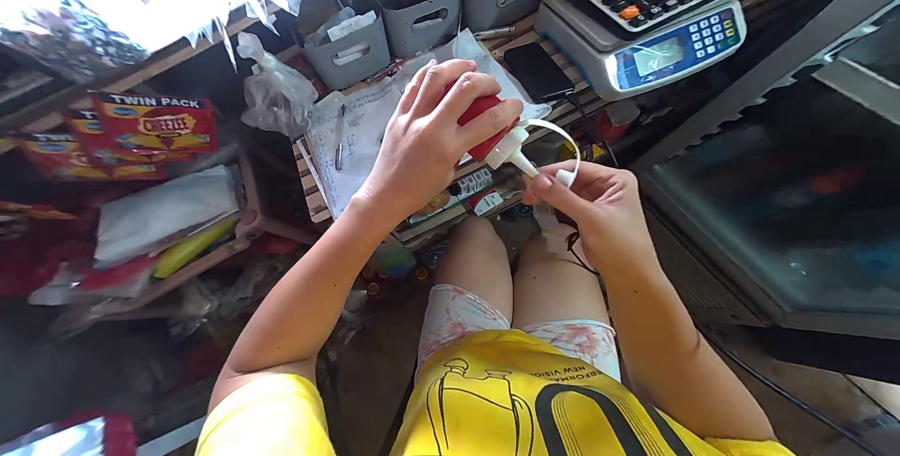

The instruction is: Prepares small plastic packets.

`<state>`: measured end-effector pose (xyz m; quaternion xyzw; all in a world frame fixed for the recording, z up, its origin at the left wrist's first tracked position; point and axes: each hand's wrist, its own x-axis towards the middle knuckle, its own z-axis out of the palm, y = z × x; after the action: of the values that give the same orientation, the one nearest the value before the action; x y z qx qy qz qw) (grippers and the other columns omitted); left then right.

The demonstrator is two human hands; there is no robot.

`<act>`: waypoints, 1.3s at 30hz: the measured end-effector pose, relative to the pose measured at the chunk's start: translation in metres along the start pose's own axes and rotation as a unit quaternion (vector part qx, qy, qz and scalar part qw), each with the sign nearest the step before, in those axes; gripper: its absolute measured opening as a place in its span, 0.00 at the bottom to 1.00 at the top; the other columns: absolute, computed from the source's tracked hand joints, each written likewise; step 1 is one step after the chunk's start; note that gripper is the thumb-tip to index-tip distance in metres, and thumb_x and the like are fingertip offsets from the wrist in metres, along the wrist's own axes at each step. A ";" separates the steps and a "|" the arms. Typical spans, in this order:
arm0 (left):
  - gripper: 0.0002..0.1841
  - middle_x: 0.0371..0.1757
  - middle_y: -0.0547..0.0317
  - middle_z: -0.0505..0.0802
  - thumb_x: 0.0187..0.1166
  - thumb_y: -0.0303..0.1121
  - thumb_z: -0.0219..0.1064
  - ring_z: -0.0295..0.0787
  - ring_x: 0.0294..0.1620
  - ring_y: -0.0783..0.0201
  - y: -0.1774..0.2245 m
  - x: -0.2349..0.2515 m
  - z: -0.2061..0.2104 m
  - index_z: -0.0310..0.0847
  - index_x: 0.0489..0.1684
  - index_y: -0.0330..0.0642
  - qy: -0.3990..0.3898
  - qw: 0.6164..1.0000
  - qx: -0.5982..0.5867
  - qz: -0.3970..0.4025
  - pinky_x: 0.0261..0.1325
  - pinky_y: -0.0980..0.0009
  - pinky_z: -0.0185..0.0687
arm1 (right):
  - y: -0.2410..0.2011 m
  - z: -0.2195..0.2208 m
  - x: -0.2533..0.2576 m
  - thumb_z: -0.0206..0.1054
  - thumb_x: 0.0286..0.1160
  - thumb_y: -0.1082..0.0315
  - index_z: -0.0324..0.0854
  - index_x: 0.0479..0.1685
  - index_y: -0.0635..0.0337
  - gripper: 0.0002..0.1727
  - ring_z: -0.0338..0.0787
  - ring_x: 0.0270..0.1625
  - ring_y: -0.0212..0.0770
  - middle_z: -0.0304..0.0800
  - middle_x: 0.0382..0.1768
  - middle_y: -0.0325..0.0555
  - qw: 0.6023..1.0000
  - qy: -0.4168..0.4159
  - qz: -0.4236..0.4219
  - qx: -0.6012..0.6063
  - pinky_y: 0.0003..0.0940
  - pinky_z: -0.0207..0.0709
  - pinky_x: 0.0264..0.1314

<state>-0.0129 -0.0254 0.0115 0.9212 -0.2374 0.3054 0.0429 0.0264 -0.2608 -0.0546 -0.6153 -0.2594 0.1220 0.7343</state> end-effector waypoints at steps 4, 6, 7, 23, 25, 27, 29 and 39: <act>0.26 0.67 0.48 0.89 0.75 0.19 0.66 0.75 0.79 0.40 0.001 0.004 -0.001 0.86 0.70 0.56 -0.025 0.999 0.014 0.042 0.87 0.44 0.59 | 0.000 0.007 0.003 0.72 0.78 0.65 0.92 0.41 0.55 0.06 0.94 0.33 0.29 0.95 0.30 0.35 0.999 0.020 0.028 -0.001 0.25 0.90 0.41; 0.24 0.67 0.49 0.89 0.78 0.20 0.65 0.75 0.79 0.40 0.001 0.007 -0.002 0.86 0.70 0.56 -0.037 0.997 0.020 0.058 0.87 0.43 0.59 | 0.001 0.008 0.005 0.69 0.82 0.62 0.92 0.41 0.54 0.08 0.94 0.34 0.29 0.95 0.32 0.35 0.999 0.014 0.038 -0.007 0.25 0.89 0.41; 0.23 0.67 0.49 0.89 0.80 0.21 0.64 0.75 0.79 0.40 0.000 0.009 -0.003 0.86 0.70 0.57 -0.041 0.997 0.023 0.065 0.87 0.43 0.60 | 0.001 0.007 0.006 0.67 0.84 0.61 0.91 0.43 0.54 0.10 0.94 0.36 0.30 0.96 0.34 0.35 0.999 0.001 0.044 -0.010 0.25 0.89 0.43; 0.22 0.72 0.46 0.86 0.87 0.20 0.53 0.77 0.78 0.43 -0.013 0.077 -0.066 0.80 0.74 0.48 -0.080 0.952 0.143 0.260 0.67 0.52 0.77 | -0.012 -0.002 0.027 0.74 0.70 0.80 0.71 0.78 0.63 0.33 0.97 0.49 0.41 0.82 0.73 0.48 0.973 -0.180 -0.139 0.025 0.33 0.96 0.50; 0.22 0.72 0.47 0.87 0.87 0.20 0.53 0.78 0.77 0.46 -0.012 0.084 -0.072 0.82 0.74 0.47 -0.082 0.948 0.133 0.278 0.67 0.56 0.77 | -0.013 0.000 0.030 0.75 0.70 0.80 0.71 0.76 0.64 0.32 0.97 0.50 0.41 0.83 0.72 0.48 0.972 -0.167 -0.162 0.028 0.33 0.95 0.51; 0.20 0.70 0.48 0.87 0.87 0.21 0.54 0.79 0.77 0.48 -0.011 0.088 -0.076 0.82 0.72 0.46 -0.081 0.945 0.132 0.287 0.67 0.58 0.78 | -0.014 0.001 0.031 0.75 0.70 0.79 0.71 0.76 0.64 0.32 0.97 0.50 0.42 0.83 0.72 0.48 0.972 -0.160 -0.173 0.020 0.33 0.96 0.51; 0.20 0.69 0.48 0.89 0.87 0.21 0.54 0.81 0.76 0.49 -0.009 0.090 -0.080 0.84 0.71 0.45 -0.076 0.945 0.131 0.290 0.66 0.60 0.80 | -0.017 0.001 0.031 0.75 0.70 0.80 0.72 0.76 0.63 0.32 0.97 0.51 0.42 0.83 0.72 0.49 0.971 -0.159 -0.179 0.014 0.33 0.95 0.51; 0.18 0.64 0.47 0.90 0.86 0.18 0.54 0.83 0.70 0.48 -0.007 0.095 -0.081 0.85 0.64 0.42 -0.067 0.939 0.147 0.304 0.57 0.61 0.79 | -0.019 -0.002 0.033 0.78 0.65 0.80 0.75 0.71 0.65 0.31 0.97 0.50 0.40 0.85 0.69 0.49 0.969 -0.133 -0.205 -0.033 0.32 0.96 0.49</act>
<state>0.0128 -0.0397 0.1330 0.8196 -0.4608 0.2732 -0.2034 0.0522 -0.2500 -0.0285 -0.5508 -0.4796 0.0409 0.6818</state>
